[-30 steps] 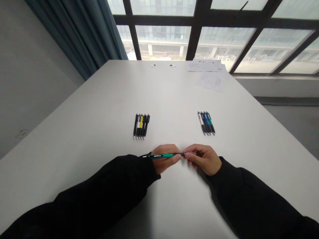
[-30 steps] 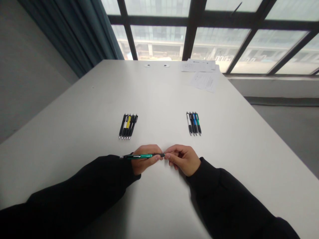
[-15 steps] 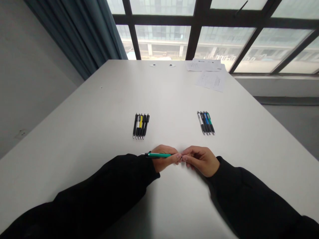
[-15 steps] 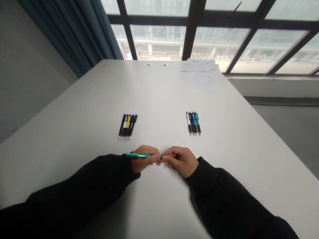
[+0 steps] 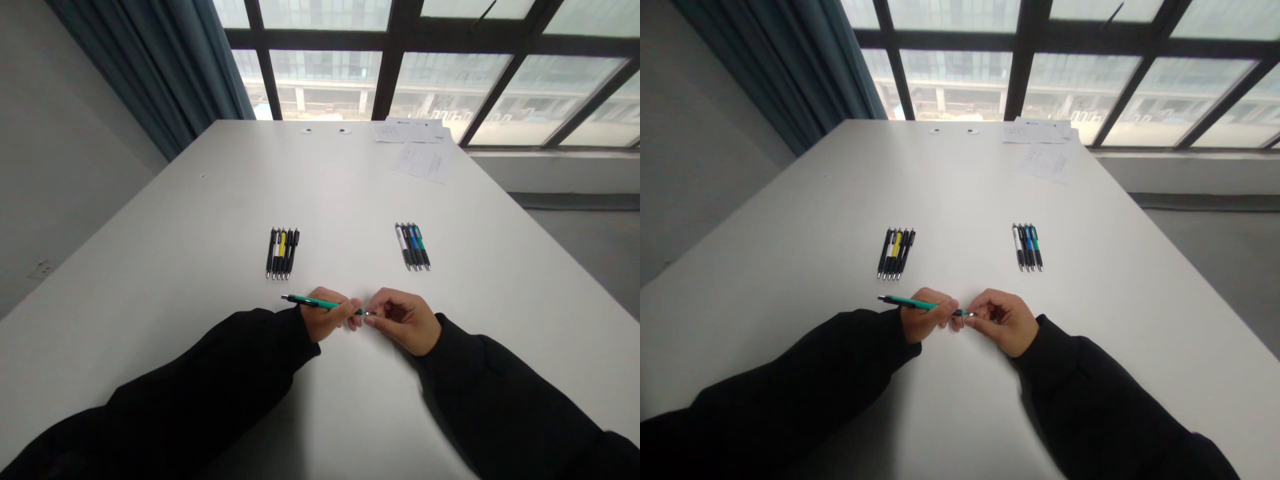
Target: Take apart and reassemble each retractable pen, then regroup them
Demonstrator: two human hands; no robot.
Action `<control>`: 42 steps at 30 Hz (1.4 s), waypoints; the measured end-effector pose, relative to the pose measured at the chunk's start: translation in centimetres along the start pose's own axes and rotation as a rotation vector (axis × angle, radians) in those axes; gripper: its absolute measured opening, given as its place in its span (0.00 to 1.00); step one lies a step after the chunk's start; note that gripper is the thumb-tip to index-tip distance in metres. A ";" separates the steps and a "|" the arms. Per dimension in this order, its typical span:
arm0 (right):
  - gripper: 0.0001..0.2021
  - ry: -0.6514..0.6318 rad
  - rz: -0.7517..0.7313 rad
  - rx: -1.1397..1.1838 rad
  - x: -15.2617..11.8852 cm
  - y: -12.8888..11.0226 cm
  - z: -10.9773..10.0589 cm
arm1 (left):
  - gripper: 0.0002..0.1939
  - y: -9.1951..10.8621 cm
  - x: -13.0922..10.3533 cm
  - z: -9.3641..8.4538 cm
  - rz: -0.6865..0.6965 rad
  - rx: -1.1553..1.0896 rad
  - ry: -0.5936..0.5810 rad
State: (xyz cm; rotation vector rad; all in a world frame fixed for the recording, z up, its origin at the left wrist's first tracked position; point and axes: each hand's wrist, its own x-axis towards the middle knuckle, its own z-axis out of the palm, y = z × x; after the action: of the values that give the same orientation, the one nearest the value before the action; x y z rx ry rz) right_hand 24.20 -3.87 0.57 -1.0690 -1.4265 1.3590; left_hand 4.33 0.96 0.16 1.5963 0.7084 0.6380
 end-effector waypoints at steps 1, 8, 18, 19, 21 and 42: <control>0.10 0.002 0.002 0.004 0.0 0.0 0.0 | 0.29 0.0 0.0 0.0 -0.007 0.005 0.005; 0.10 0.020 0.014 0.018 0.0 0.0 0.2 | 0.26 0.4 0.4 -0.6 -0.051 0.091 -0.010; 0.10 0.047 -0.033 -0.080 0.1 0.1 -0.1 | 0.20 1.0 1.1 0.1 -0.379 -0.350 0.028; 0.10 0.045 -0.032 -0.078 0.1 0.1 -0.1 | 0.21 1.0 1.1 0.3 -0.413 -0.396 0.038; 0.10 0.036 -0.029 -0.072 0.1 0.1 0.0 | 0.23 1.0 1.1 0.6 -0.456 -0.451 0.049; 0.07 -0.041 -0.244 -0.870 1.7 -0.5 -1.7 | 0.17 0.7 0.7 0.0 -0.201 -0.316 -0.071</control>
State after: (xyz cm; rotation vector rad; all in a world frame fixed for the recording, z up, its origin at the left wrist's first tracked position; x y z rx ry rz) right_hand 25.42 -1.77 1.20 -1.3266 -2.1737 0.5606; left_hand 4.85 1.48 0.86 1.2329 0.6691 0.5141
